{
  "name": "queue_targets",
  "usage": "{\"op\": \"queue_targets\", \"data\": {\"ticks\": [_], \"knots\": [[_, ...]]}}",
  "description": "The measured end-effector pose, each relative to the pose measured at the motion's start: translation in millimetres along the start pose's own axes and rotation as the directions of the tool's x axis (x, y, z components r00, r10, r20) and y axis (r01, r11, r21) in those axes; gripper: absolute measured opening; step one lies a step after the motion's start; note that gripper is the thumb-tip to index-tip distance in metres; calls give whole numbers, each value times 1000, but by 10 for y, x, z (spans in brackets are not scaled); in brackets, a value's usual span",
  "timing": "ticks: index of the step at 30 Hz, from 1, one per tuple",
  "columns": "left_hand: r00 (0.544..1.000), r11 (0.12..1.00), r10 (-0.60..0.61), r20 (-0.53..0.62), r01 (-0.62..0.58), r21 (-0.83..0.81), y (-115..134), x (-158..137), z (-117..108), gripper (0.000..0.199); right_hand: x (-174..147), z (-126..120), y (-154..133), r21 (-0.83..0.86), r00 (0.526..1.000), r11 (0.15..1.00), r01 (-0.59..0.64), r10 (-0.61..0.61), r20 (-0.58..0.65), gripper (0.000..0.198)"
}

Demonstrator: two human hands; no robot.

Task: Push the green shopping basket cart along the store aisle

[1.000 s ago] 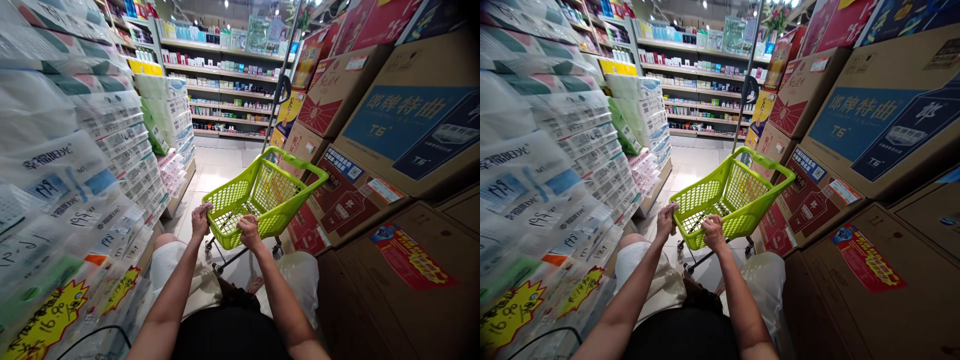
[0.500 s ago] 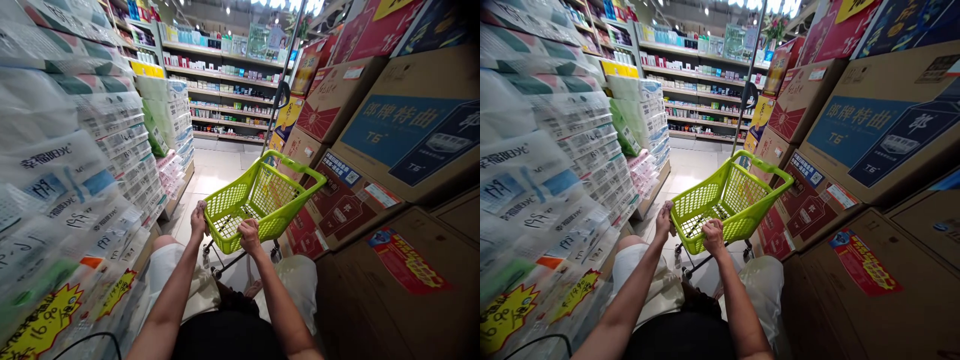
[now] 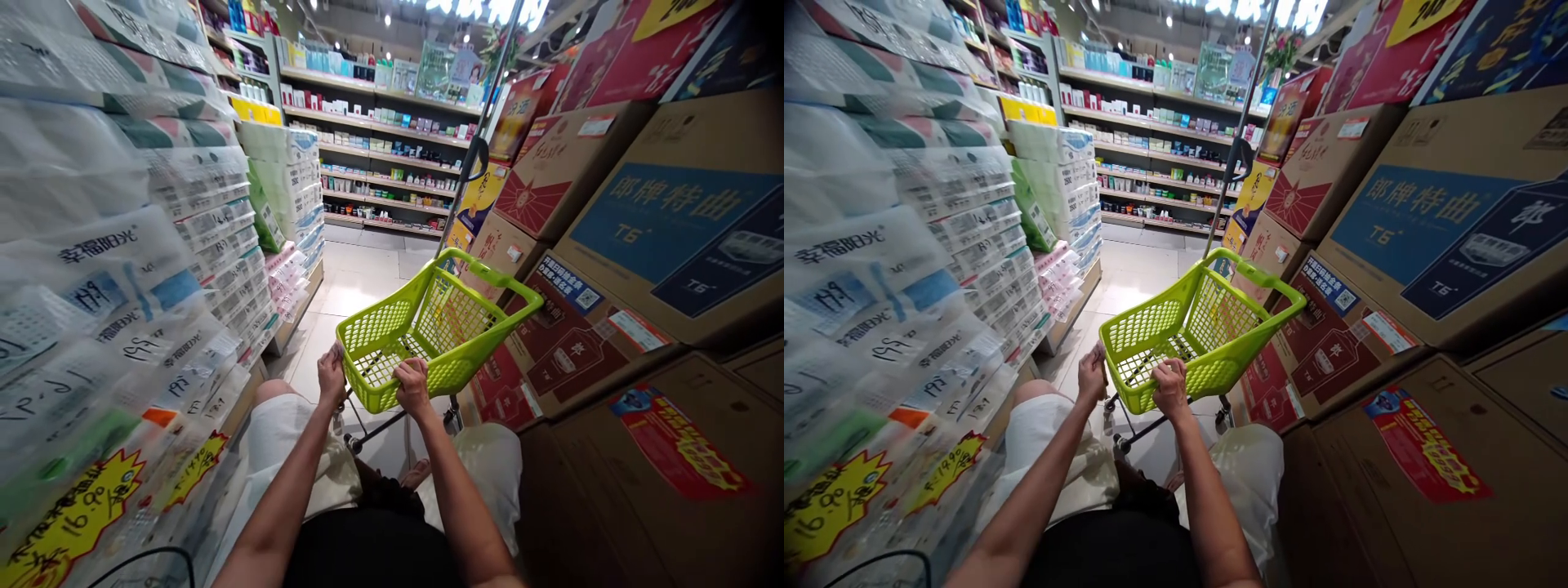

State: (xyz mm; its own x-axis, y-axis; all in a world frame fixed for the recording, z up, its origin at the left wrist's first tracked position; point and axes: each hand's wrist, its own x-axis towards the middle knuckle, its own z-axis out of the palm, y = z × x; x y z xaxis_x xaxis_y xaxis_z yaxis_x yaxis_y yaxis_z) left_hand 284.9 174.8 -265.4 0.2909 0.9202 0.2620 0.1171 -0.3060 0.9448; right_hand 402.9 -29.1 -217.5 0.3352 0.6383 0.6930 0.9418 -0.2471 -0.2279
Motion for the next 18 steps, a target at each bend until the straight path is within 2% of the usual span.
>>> {"op": "queue_targets", "data": {"ticks": [2, 4, 6, 9, 11, 13, 16, 18], "knots": [[999, 998, 40, 18, -41, 48, -105, -253, -37, 30, -3, -12, -3, 7, 1000, 1000, 2, -2, -1, 28], [997, 995, 59, 51, -62, 74, -131, -340, -62, 35, -8, -33, 11, 14, 1000, 1000, 11, -11, 16, 28], [998, 994, 25, 59, -31, 109, -66, -188, -66, 36, -12, -46, 34, 18, 999, 1000, 20, -20, 35, 28], [997, 988, -62, 49, 54, 146, 91, 222, -48, 32, -11, -32, 62, 22, 999, 999, 33, -34, 33, 28], [996, 986, -77, 43, 70, 149, 142, 311, -39, 30, -12, -8, 66, 24, 999, 999, 46, -46, 16, 27], [998, 990, -46, 39, 40, 137, 111, 128, -42, 30, -17, 10, 60, 22, 999, 999, 46, -46, 7, 27], [998, 996, 47, 48, -51, 75, -9, -411, -65, 33, -32, 3, 45, 20, 1000, 1000, 20, -20, 3, 27], [993, 995, 91, 80, -93, 24, -29, -641, -74, 34, -35, -21, 42, 23, 1000, 1000, 19, -19, 15, 28]]}}
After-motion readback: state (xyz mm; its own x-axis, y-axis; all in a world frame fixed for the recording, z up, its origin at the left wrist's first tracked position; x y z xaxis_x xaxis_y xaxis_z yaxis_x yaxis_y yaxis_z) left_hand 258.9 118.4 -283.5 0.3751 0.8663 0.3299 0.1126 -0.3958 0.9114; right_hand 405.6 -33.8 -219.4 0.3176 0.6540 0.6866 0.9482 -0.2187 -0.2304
